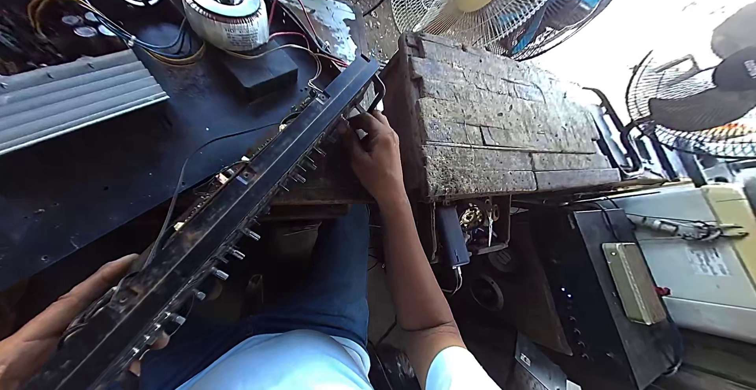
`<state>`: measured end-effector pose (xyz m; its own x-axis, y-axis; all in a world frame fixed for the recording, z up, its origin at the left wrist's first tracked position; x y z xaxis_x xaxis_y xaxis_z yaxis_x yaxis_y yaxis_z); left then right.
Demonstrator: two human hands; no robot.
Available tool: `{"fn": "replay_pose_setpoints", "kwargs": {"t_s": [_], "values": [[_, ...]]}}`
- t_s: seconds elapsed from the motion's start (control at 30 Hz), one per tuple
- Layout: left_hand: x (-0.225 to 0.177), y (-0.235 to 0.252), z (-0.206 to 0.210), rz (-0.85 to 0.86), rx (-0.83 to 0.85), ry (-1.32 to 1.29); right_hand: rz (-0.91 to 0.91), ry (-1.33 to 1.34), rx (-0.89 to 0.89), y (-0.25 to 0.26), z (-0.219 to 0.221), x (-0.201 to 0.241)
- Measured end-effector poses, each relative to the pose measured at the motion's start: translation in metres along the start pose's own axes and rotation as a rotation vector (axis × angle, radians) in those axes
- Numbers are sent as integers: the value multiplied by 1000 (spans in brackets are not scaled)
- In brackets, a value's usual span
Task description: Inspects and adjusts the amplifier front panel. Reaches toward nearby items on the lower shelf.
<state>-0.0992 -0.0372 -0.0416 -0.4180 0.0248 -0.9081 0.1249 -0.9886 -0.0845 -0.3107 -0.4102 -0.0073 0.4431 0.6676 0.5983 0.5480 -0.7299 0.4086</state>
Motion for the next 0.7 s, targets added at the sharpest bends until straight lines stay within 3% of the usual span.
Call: {"fn": "replay_pose_setpoints", "kwargs": {"t_s": [0.7], "values": [[-4, 6, 3, -42, -12, 62, -52, 125, 10, -1, 6, -6]]}}
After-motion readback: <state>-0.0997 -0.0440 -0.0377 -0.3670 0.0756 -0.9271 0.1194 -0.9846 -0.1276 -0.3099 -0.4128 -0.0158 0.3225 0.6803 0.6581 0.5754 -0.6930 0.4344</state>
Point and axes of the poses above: each hand's wrist, its own y-axis towards the middle knuckle, its own z-axis out of the palm, x = y × z, the point moved 2 cm from there along y, towards the middle knuckle
